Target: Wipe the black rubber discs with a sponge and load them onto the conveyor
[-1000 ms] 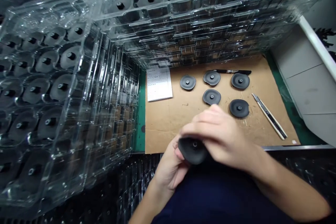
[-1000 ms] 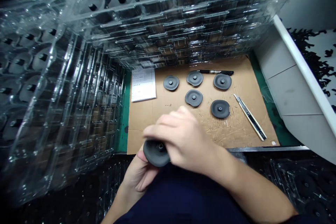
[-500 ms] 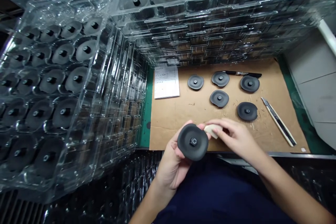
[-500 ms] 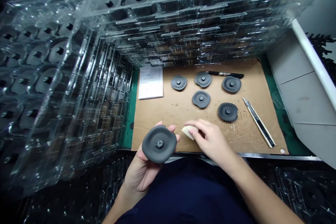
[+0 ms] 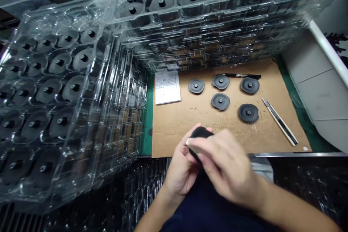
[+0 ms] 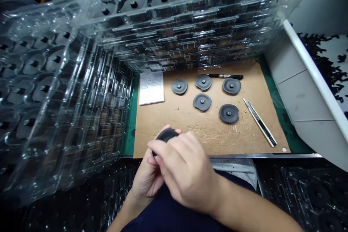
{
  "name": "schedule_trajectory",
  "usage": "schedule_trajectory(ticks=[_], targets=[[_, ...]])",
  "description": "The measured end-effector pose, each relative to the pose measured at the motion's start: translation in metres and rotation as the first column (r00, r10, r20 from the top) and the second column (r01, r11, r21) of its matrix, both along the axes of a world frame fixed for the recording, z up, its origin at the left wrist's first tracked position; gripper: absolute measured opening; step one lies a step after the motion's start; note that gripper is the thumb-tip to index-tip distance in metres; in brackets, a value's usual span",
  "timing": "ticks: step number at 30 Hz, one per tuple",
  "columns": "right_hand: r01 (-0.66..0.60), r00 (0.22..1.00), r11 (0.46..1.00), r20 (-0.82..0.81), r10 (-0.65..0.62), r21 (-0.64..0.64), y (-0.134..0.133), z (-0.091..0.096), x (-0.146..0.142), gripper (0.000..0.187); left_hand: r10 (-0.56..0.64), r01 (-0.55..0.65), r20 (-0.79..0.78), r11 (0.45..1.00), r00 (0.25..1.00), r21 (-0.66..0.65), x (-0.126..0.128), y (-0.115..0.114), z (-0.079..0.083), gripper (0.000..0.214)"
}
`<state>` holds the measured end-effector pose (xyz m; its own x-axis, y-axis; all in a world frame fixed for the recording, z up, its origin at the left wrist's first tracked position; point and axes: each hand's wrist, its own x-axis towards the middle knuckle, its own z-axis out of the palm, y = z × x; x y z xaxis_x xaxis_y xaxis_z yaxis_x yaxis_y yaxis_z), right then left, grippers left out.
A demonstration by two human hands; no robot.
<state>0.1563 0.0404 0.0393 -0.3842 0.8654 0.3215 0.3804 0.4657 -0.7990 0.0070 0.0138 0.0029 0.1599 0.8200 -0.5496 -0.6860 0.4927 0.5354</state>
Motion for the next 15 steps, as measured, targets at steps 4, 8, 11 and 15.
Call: schedule_trajectory(ticks=[4, 8, 11, 15], targets=[[-0.161, 0.987, 0.979, -0.018, 0.160, -0.127, 0.006, 0.000, -0.014, 0.024, 0.058, -0.057, -0.059, 0.998, 0.997, 0.016, 0.002, 0.001, -0.002, 0.057], [-0.009, 0.999, 1.000, -0.045, 0.010, 0.029, 0.008, -0.006, -0.015, 0.028, 0.036, -0.032, -0.049, 0.997, 0.998, 0.068, 0.003, 0.000, 0.000, 0.051], [-0.181, 0.982, 0.983, -0.052, 0.181, 0.005, 0.000, -0.008, -0.005, 0.028, 0.046, -0.044, -0.012, 0.991, 0.999, 0.129, -0.001, 0.003, 0.003, 0.056], [0.004, 0.995, 0.998, 0.098, 0.002, -0.061, 0.001, -0.004, 0.004, 0.026, 0.043, -0.042, -0.009, 0.998, 0.999, 0.054, -0.002, 0.005, 0.005, 0.065]])
